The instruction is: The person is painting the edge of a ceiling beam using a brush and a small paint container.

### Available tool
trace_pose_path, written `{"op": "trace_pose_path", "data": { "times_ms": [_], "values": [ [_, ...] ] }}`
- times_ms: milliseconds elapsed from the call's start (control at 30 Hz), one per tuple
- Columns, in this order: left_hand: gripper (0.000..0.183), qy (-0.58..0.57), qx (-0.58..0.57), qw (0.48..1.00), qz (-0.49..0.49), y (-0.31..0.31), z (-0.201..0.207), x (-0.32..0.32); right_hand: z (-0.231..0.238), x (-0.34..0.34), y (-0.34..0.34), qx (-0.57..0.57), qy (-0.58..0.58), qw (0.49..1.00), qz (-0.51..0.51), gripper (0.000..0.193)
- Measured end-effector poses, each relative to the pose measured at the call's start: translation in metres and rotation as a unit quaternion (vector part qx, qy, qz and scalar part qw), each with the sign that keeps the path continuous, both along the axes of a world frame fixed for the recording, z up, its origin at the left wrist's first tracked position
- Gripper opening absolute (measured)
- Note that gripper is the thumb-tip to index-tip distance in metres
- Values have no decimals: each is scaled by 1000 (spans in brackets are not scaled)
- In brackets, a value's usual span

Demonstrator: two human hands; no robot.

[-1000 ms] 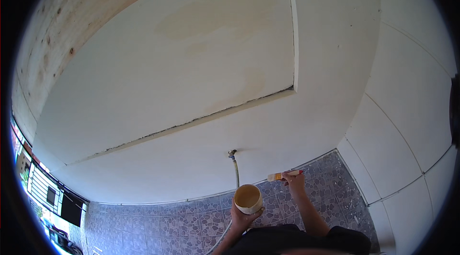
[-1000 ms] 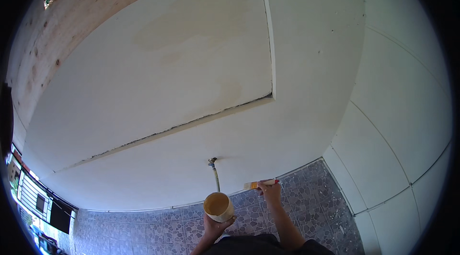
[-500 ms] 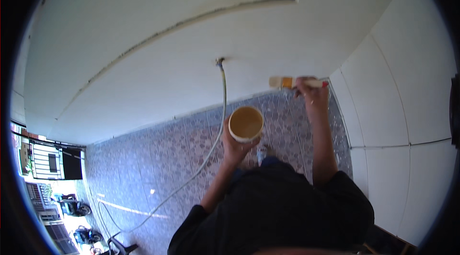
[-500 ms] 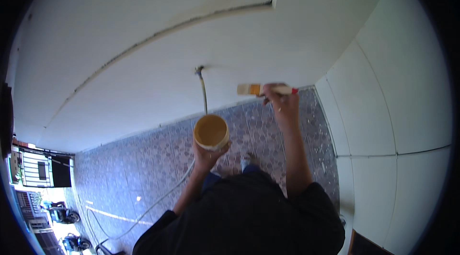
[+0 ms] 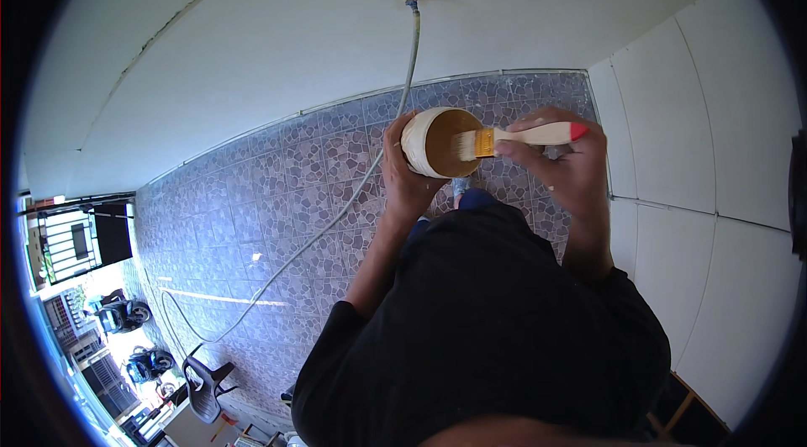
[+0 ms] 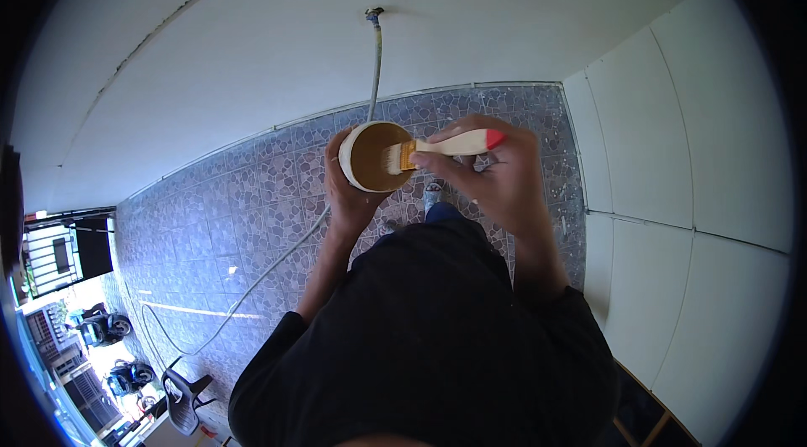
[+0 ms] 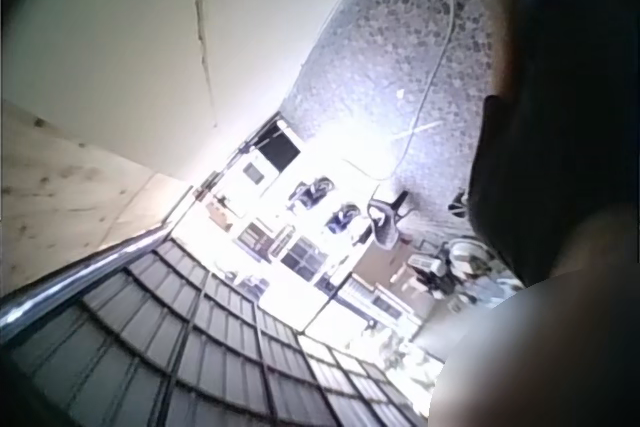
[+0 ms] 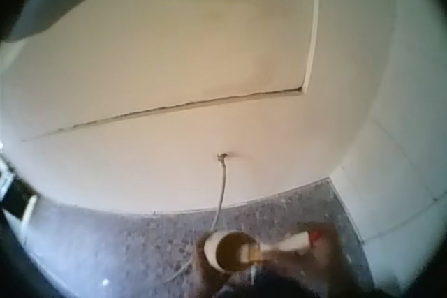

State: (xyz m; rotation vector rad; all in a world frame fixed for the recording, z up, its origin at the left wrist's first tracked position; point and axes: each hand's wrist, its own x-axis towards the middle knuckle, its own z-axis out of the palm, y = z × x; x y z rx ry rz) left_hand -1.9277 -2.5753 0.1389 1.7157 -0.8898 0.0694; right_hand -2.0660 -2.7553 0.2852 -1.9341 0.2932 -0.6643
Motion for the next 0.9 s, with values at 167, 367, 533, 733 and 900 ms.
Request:
{"op": "trace_pose_path", "data": {
  "times_ms": [167,367,533,733,900],
  "values": [
    [108,-35,15,999,28,29,3,-3,-20,26,42,-139,-16,990,23,24],
    [105,-46,-4,998,49,49,5,-11,-27,27,69,-247,23,969,14,23],
    [104,-68,-4,996,55,62,1,-17,-28,21,85,-279,44,959,13,21],
    [101,-44,-8,998,37,70,1,-21,-26,15,93,-300,56,952,9,20],
    [100,-71,-12,997,34,72,2,-21,-21,9,96,-303,84,949,18,19]
  ]
}}
